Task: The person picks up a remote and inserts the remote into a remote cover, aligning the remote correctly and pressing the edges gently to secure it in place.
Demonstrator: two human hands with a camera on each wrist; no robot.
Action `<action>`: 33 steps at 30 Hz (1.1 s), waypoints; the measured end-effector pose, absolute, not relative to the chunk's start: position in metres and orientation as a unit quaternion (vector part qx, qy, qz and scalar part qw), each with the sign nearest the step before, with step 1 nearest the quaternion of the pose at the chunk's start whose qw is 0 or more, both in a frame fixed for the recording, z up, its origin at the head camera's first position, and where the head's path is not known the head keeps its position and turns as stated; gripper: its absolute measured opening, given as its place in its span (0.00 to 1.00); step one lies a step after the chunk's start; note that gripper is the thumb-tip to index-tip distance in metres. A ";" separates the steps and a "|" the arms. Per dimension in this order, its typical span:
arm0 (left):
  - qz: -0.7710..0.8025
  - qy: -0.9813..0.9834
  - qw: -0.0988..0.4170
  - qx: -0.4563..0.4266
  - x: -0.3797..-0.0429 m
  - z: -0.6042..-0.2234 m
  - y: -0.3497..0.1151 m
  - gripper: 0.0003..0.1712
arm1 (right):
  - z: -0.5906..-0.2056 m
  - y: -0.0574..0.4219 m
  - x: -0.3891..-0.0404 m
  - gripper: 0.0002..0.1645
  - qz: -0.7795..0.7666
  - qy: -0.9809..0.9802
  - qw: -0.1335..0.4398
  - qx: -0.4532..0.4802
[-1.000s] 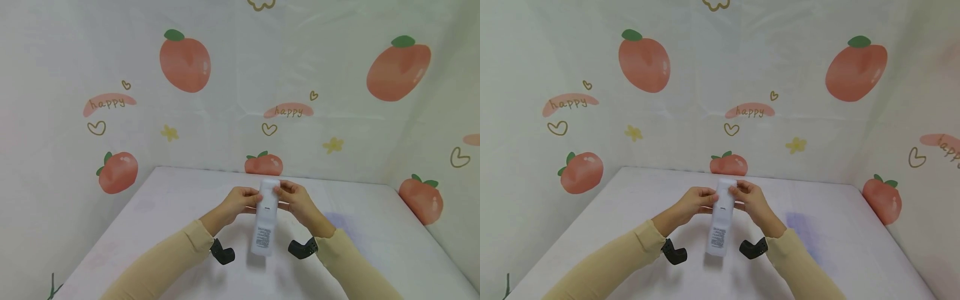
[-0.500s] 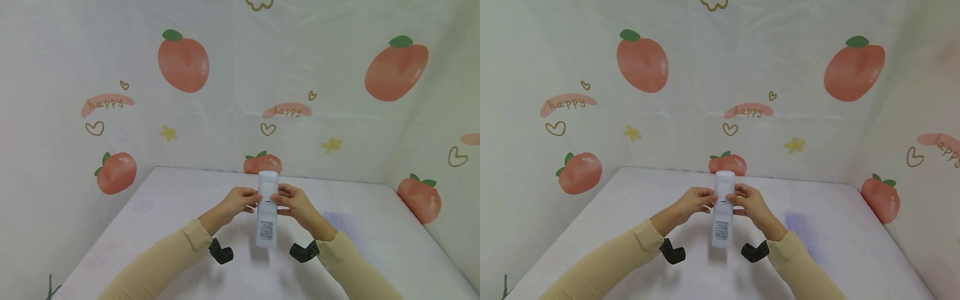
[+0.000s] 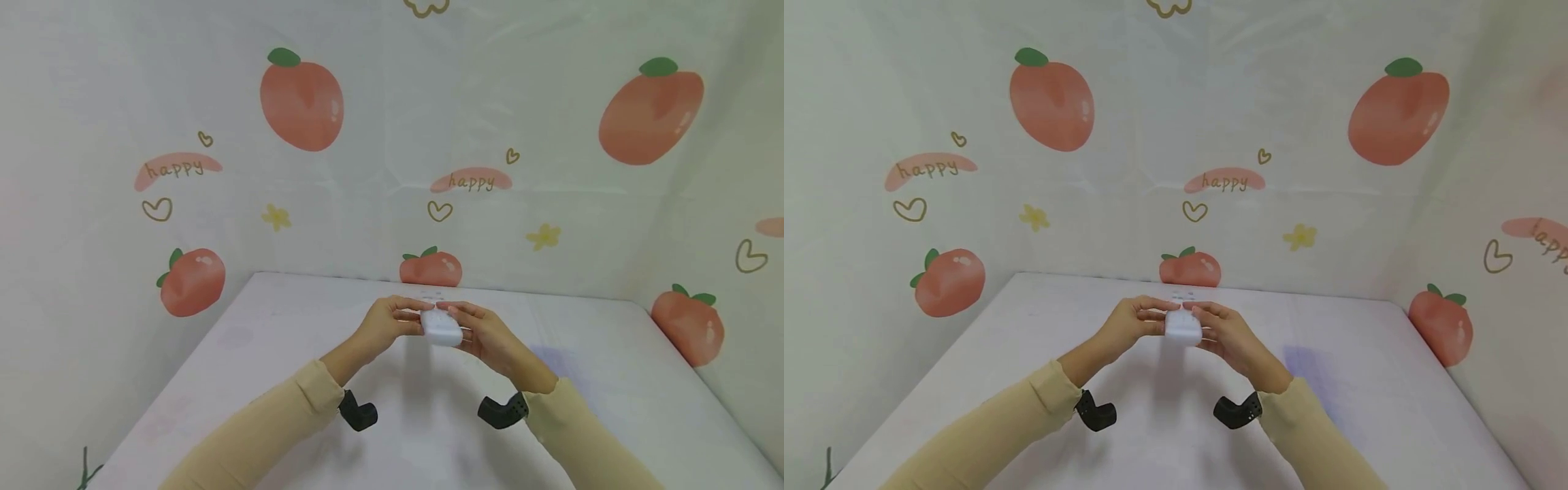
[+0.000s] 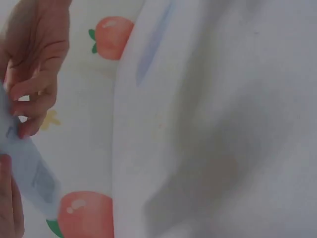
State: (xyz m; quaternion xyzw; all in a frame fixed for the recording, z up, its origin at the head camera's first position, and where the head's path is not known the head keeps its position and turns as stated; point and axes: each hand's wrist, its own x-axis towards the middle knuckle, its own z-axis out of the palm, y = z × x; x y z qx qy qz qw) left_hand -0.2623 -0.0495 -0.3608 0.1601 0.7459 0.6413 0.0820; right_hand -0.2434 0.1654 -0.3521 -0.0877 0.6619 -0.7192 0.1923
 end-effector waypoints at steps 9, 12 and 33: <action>0.687 0.709 0.102 0.124 -0.263 -0.367 -0.048 0.19 | -0.367 0.167 -0.249 0.43 -0.694 0.691 0.167 -0.115; 0.677 0.724 0.086 0.102 -0.264 -0.373 -0.047 0.22 | -0.372 0.164 -0.251 0.46 -0.689 0.697 0.159 -0.119; 0.684 0.717 0.127 -0.042 -0.259 -0.431 -0.030 0.26 | -0.424 0.164 -0.258 0.49 -0.614 0.765 0.187 -0.050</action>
